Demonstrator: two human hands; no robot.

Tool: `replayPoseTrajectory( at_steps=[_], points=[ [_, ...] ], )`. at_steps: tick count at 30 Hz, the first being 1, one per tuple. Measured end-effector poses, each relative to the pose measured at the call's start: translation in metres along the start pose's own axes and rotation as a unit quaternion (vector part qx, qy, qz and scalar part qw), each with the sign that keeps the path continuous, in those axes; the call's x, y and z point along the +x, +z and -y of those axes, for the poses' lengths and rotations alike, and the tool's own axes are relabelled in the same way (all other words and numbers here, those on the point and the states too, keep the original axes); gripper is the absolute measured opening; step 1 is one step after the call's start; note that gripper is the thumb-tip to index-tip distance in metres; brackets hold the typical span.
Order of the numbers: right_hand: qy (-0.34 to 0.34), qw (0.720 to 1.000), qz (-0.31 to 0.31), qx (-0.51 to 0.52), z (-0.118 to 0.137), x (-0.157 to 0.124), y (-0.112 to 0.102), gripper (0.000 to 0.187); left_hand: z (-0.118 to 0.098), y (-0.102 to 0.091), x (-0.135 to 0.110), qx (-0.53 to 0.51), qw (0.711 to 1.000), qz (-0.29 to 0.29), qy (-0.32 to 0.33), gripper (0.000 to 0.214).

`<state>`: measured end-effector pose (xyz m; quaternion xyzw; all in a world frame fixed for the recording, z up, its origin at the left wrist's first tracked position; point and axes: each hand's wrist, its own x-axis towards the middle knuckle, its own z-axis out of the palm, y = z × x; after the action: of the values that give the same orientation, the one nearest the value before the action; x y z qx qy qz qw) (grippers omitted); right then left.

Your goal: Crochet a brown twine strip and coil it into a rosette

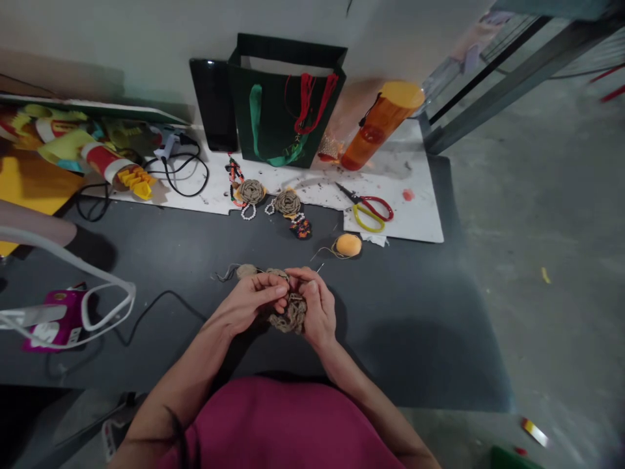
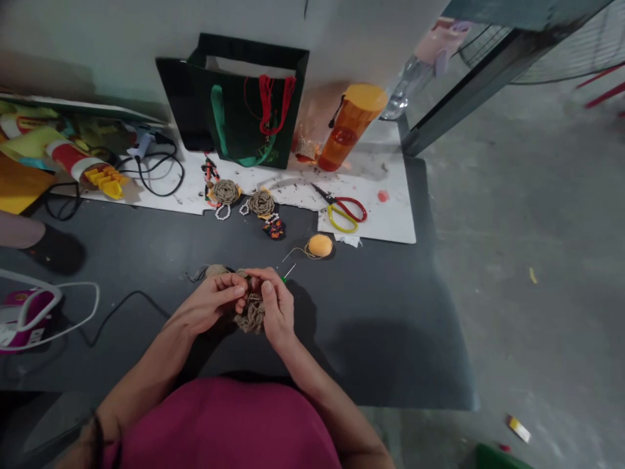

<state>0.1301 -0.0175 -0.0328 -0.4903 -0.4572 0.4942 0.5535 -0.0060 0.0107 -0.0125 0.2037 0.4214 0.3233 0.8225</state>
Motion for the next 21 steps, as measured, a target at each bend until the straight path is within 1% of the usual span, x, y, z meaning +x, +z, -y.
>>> replayPoseTrajectory(
  at_steps=[2,5,6,9,12,16,21],
  points=[
    [0.043,0.998,-0.004,0.037,-0.003,-0.001,-0.001,0.039,0.000,0.000,0.001,-0.006,1.000,-0.010,0.002,0.036],
    [0.078,0.992,0.025,0.095,-0.003,-0.002,-0.004,0.030,-0.001,0.000,0.002,-0.017,1.000,-0.023,0.009,0.036],
    [0.078,0.991,0.042,0.105,-0.003,-0.002,-0.005,0.028,-0.002,0.000,0.002,-0.020,0.999,-0.027,0.009,0.036],
    [0.054,0.991,0.075,0.095,-0.002,0.000,-0.007,0.031,-0.004,0.001,0.001,-0.025,0.999,-0.036,0.013,0.035],
    [0.029,0.995,0.060,0.072,-0.002,0.002,-0.008,0.024,-0.005,0.002,-0.001,-0.024,0.998,-0.044,0.027,0.033],
    [0.020,0.998,0.037,0.040,-0.001,0.005,-0.009,0.014,-0.005,0.001,-0.003,-0.010,0.998,-0.046,0.042,0.029],
    [0.001,0.999,0.050,0.012,0.002,0.007,-0.012,0.006,-0.001,-0.004,-0.002,-0.003,0.998,-0.034,0.056,0.027]
  ],
)
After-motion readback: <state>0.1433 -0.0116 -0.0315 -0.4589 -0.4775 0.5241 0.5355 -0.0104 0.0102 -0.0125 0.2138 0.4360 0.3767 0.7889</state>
